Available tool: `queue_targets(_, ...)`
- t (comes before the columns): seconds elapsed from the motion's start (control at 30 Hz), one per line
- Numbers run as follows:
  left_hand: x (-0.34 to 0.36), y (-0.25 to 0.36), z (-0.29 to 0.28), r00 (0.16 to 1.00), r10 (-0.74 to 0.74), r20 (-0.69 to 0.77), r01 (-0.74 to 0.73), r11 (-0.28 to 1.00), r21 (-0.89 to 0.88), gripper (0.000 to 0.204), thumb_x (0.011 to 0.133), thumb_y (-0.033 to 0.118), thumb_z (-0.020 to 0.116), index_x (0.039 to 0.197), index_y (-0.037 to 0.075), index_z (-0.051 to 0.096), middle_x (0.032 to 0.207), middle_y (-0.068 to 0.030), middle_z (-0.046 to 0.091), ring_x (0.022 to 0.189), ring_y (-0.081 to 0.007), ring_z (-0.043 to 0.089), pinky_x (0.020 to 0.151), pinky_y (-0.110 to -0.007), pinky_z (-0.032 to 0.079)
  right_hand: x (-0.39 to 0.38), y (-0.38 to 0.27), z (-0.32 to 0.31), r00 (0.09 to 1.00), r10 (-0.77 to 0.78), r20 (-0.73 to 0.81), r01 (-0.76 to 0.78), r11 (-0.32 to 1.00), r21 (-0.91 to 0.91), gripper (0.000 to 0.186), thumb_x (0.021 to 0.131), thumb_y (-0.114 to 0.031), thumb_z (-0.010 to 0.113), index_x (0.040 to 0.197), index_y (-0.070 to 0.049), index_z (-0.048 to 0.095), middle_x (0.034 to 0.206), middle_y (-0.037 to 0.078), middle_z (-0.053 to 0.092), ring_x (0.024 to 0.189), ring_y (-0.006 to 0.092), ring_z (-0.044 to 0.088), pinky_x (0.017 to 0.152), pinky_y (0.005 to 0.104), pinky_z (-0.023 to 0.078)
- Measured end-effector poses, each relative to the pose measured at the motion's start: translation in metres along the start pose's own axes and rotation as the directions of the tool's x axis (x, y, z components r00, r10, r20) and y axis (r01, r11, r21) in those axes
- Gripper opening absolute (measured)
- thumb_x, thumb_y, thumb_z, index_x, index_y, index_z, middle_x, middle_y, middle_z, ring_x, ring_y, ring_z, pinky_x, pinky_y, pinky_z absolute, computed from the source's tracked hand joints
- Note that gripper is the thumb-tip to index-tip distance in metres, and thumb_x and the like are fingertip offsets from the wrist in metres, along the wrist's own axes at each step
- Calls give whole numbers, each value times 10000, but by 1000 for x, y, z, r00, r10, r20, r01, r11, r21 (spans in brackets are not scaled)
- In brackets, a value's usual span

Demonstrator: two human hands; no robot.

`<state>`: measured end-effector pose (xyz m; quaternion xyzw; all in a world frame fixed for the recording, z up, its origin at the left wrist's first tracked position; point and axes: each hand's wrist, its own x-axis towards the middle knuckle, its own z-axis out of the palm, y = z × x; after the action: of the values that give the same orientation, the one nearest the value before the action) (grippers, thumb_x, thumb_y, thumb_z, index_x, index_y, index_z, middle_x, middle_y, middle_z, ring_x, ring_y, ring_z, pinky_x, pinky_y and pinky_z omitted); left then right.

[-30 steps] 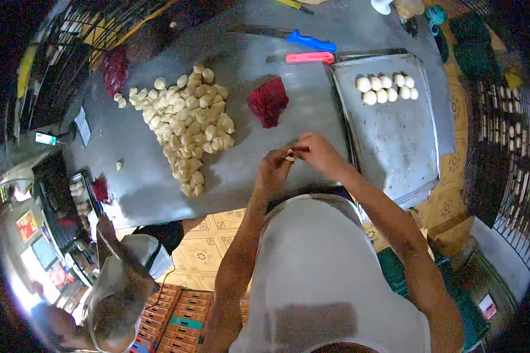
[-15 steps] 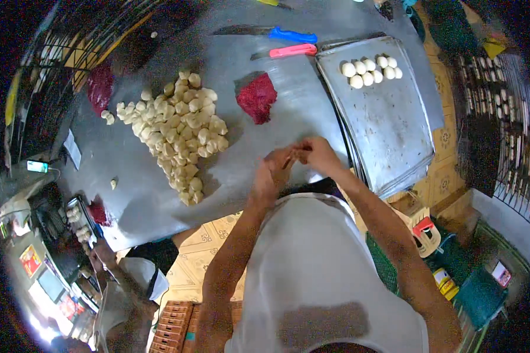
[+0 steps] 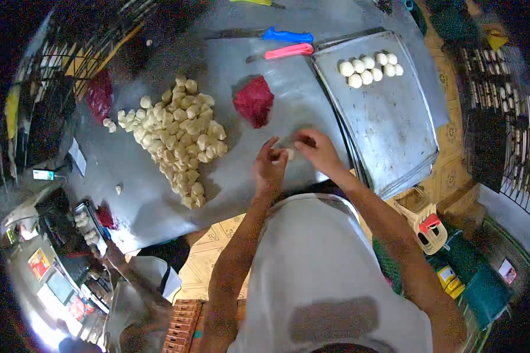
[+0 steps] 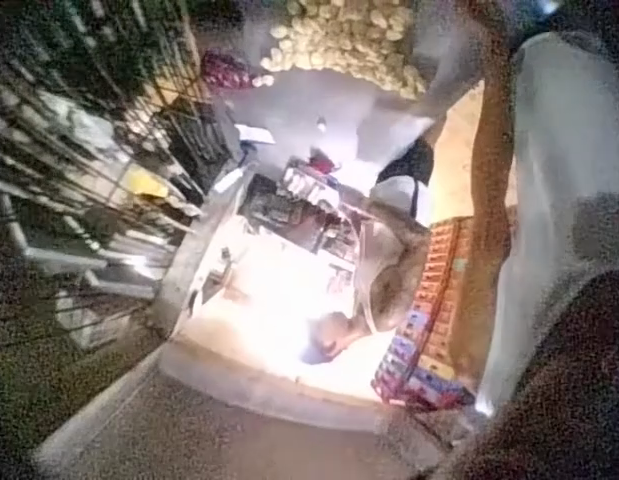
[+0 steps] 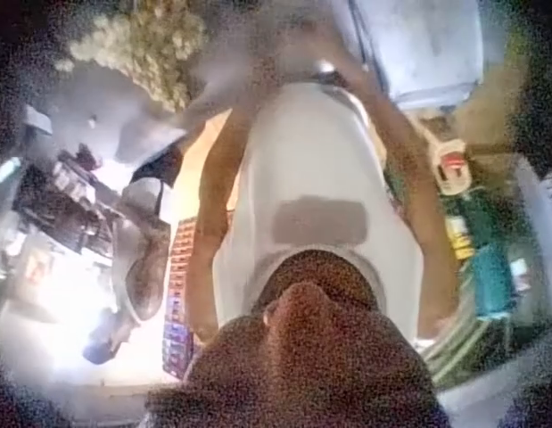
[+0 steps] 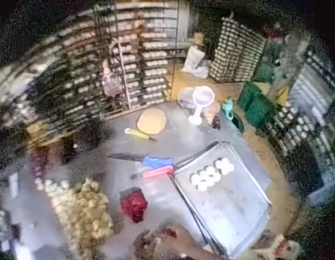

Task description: Filling small dough portions with a red jam filling and arranging them onto a metal baking tray.

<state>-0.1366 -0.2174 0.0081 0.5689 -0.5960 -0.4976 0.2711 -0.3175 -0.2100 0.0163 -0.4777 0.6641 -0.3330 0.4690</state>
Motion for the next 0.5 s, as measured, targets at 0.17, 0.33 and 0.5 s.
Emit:
queue_targets(0.17, 14, 17, 20, 921, -315, 230, 387, 673, -630, 426, 909, 107, 721, 1297, -11, 589, 1064, -96, 699, 957, -180, 668, 856, -289, 535, -19, -18, -38, 966, 123, 228, -209, 889, 407, 334, 943, -211, 685, 1217, -30, 623, 1110, 133, 656, 936, 212, 649, 802, 337, 534)
queue_targets(0.33, 43, 74, 53, 896, -310, 317, 444, 624, -643, 578, 956, 231, 684, 1434, -4, 460, 1246, -166, 654, 1131, -237, 628, 973, -363, 512, 23, -32, -103, 994, 85, 73, -92, 990, 108, 168, 931, -123, 682, 1059, -15, 690, 935, 20, 679, 893, 85, 609, 775, 268, 514)
queue_targets(0.5, 49, 70, 52, 939, -217, 268, 317, 851, -419, 504, 1002, 249, 624, 1425, 6, 500, 1296, -137, 651, 1167, -242, 628, 974, -373, 515, 103, -35, -259, 894, -284, -346, 38, 819, -573, 280, 876, -141, 662, 1116, -3, 699, 1002, 179, 695, 868, 259, 672, 787, 379, 539)
